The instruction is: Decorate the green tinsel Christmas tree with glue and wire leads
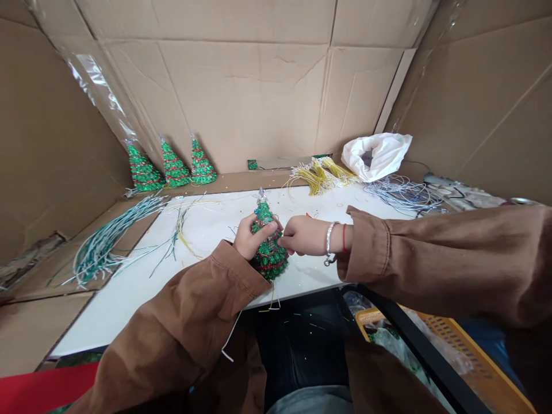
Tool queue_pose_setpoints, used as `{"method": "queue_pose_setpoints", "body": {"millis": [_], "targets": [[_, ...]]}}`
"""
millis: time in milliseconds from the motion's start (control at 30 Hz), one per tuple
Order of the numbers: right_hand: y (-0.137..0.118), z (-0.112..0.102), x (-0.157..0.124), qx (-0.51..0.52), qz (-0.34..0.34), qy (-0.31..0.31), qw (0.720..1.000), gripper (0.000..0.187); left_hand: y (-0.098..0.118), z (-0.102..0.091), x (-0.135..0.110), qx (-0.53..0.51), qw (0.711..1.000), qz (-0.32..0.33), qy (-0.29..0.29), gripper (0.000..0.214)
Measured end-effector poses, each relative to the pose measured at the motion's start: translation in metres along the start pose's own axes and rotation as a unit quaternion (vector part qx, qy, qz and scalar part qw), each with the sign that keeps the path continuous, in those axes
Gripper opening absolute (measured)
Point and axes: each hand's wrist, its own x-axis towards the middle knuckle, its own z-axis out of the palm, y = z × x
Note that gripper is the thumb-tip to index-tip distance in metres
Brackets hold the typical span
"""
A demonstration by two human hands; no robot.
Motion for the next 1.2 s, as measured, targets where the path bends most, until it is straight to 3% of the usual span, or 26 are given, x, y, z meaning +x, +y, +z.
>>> {"method": "queue_pose_setpoints", "body": {"millis": [433,900,1200], "targets": [[0.003,0.012,0.001,-0.002,-0.022,0.058,0.998,0.033,0.0,-0.006,0.001,-0.024,1.0,-0.009,-0.007,0.038],[0.011,0.017,0.001,0.089,-0.017,0.062,0.994,0.032,0.0,-0.007,0.0,-0.027,1.0,-0.013,-0.001,0.038],[0.011,0.019,0.0,0.091,-0.022,0.066,0.993,0.033,0.001,-0.005,0.001,-0.027,1.0,-0.013,0.002,0.039]]}}
